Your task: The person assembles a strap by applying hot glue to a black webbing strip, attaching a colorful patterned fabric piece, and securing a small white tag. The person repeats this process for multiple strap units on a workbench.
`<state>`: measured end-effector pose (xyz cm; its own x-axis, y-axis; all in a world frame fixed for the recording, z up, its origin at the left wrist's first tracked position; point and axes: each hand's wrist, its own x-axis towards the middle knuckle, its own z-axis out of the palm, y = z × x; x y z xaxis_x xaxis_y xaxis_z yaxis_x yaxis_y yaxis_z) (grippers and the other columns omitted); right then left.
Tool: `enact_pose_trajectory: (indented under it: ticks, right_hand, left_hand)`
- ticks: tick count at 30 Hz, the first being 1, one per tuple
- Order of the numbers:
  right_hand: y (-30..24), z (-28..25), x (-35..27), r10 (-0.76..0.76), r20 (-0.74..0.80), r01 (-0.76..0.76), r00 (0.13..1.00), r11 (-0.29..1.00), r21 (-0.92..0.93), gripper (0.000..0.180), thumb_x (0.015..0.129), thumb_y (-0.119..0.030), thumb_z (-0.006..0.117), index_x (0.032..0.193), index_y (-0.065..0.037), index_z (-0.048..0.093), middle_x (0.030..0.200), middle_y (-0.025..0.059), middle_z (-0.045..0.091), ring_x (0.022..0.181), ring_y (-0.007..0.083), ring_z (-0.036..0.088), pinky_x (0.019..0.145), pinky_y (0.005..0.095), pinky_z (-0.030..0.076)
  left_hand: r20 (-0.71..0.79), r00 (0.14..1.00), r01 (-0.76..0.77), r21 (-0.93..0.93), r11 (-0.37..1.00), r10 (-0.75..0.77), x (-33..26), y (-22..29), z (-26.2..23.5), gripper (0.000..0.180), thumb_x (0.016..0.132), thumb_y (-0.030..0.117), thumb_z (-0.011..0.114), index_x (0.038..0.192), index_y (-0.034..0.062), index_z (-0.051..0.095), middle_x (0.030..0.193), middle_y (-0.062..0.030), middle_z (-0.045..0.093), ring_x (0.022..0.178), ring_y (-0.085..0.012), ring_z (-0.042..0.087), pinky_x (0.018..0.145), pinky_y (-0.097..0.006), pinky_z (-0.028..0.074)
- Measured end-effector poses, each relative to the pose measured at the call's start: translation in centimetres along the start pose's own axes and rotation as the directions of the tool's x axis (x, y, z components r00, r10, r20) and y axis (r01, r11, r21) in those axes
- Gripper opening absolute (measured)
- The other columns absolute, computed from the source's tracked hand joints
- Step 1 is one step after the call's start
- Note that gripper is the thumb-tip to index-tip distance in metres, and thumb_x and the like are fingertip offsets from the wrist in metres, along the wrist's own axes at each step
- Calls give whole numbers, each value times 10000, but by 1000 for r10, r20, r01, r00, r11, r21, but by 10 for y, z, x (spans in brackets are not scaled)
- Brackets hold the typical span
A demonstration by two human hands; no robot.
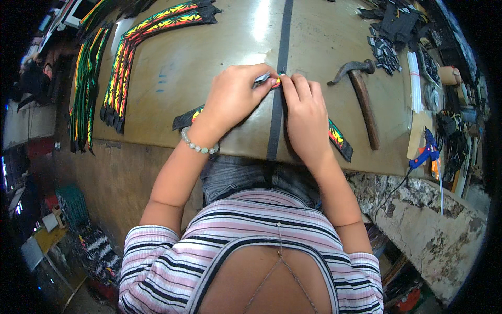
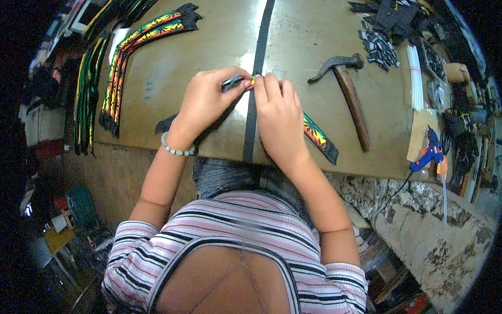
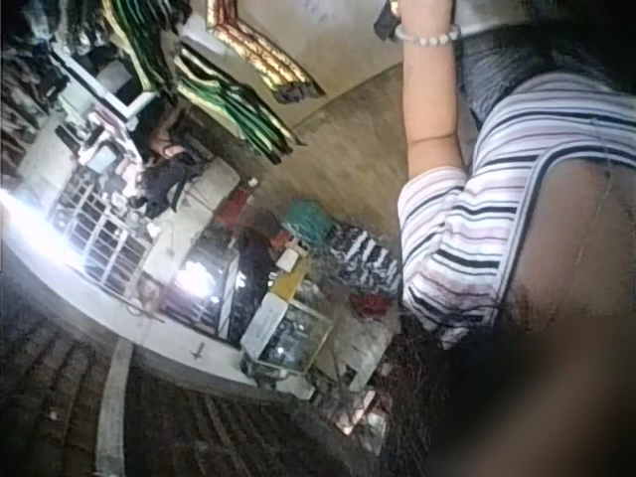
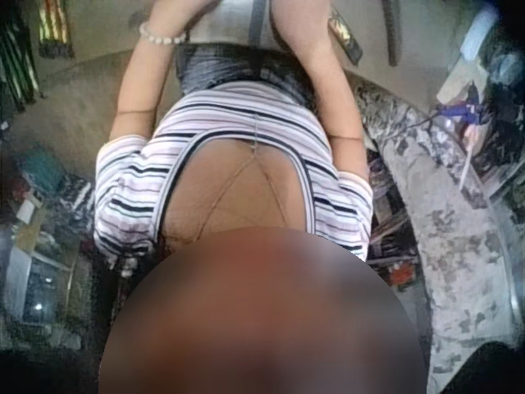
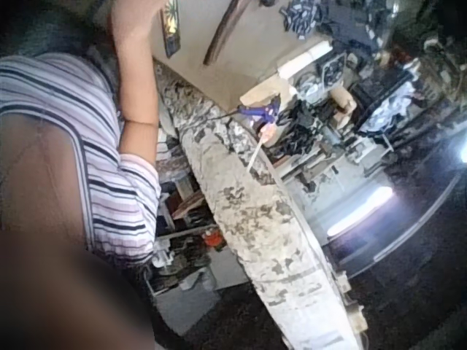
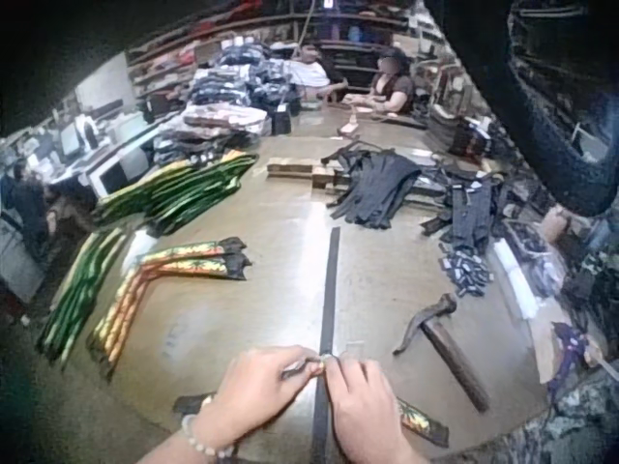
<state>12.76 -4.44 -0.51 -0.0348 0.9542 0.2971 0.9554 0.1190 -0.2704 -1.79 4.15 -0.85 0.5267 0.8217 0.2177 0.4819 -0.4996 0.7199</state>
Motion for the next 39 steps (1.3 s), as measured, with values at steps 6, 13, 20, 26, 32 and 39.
enact_pose_trajectory:
  ticks: [6,13,20,26,32,39]
  right_hand:
    - [105,-50,-67,493,-326,-292,807,812,506,219,933,-200,696,992,7,657,1003,81,630,894,192,591,816,341,492]
    - [317,-111,-199,613,-759,-689,218,648,325,640,784,-453,832,1069,61,579,1019,139,586,910,218,578,782,349,488]
    - [248,-157,-111,758,-353,-712,549,645,277,415,891,-377,744,1072,-19,638,839,64,688,699,108,672,517,255,491]
    - [88,-93,-10,412,117,-390,904,679,622,404,862,-345,787,1034,-22,613,785,51,662,672,128,652,613,256,506]
    - [67,-63,24,397,235,-458,887,699,549,431,851,-376,787,998,-12,609,771,37,657,648,101,610,605,263,486]
    - [67,-55,30,336,163,-373,928,804,463,459,844,-393,787,1003,-2,606,843,77,689,764,150,644,712,293,510]
  left_hand:
    - [22,1000,-19,21,1000,18,1,-4,0,174,870,251,708,957,103,741,801,-175,692,728,-356,669,665,-420,519]
    - [30,1000,-3,39,999,2,0,-4,-4,196,875,251,718,992,95,736,738,-189,657,616,-323,633,604,-384,490]
    - [-1,1000,2,-36,999,-2,0,-8,-3,199,861,254,685,935,72,713,690,-187,649,650,-362,643,628,-450,493]
    - [10,1000,1,-31,1000,0,1,-11,-1,217,858,266,689,915,58,716,727,-189,666,688,-373,654,645,-451,502]
    - [64,995,79,-17,997,-77,1,-10,-3,231,852,276,692,920,58,721,791,-197,689,752,-377,674,681,-459,519]
    - [23,999,25,-14,1000,-25,1,-12,-1,213,872,267,700,950,71,729,725,-174,661,621,-313,631,601,-389,488]
